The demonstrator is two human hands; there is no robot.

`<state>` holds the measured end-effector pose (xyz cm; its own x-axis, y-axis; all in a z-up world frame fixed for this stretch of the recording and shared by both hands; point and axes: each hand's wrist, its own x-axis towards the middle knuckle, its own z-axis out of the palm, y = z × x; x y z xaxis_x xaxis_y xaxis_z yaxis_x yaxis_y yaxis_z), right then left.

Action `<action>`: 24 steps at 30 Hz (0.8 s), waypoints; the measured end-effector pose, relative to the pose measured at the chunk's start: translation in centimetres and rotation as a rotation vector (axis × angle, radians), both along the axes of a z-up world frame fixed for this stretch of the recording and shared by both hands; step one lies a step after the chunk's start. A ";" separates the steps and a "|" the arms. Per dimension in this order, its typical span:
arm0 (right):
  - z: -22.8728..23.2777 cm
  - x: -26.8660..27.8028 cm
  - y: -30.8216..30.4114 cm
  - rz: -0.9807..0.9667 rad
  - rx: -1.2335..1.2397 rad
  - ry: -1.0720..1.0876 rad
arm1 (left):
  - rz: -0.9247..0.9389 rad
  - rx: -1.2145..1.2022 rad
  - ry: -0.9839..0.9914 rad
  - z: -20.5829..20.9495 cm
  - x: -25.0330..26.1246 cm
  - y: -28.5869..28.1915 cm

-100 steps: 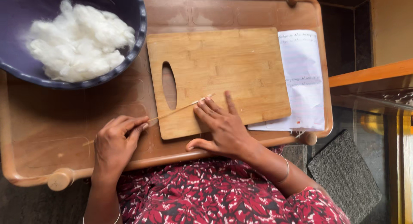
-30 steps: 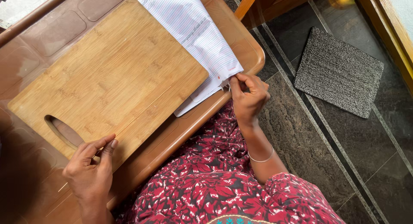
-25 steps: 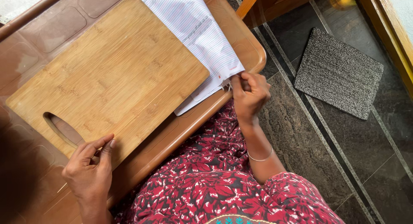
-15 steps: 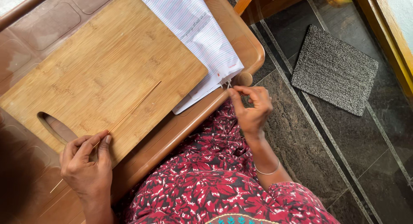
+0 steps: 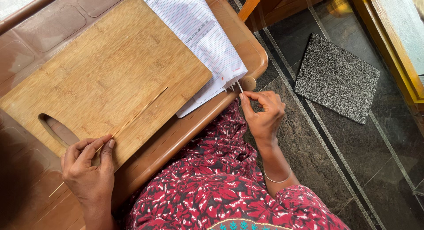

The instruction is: The person pulls small pieces of white cotton from a bowl, rolls them between their hands on a wooden board, and wraps them around a thin stick to form wicks.

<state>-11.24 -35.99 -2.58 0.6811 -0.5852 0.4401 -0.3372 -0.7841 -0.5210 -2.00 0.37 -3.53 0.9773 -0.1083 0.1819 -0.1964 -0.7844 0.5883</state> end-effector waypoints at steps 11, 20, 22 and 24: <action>2.6 -2.4 -0.2 -0.054 -0.029 0.093 | -0.010 0.000 -0.008 -0.2 0.0 0.2; 3.4 -3.0 -0.5 -0.048 -0.004 0.171 | -0.019 -0.004 -0.015 -0.2 -0.1 0.2; 3.0 -2.4 -0.1 -0.043 -0.053 0.097 | -0.011 -0.001 -0.018 -0.1 0.0 0.1; 2.6 -1.6 0.0 -0.009 -0.098 0.072 | -0.015 -0.033 -0.010 -0.1 -0.1 0.1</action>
<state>-12.87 -35.97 -0.01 0.7081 -0.5476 0.4459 -0.3778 -0.8272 -0.4159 -2.09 0.47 -3.65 0.9737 -0.1169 0.1956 -0.2143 -0.7615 0.6117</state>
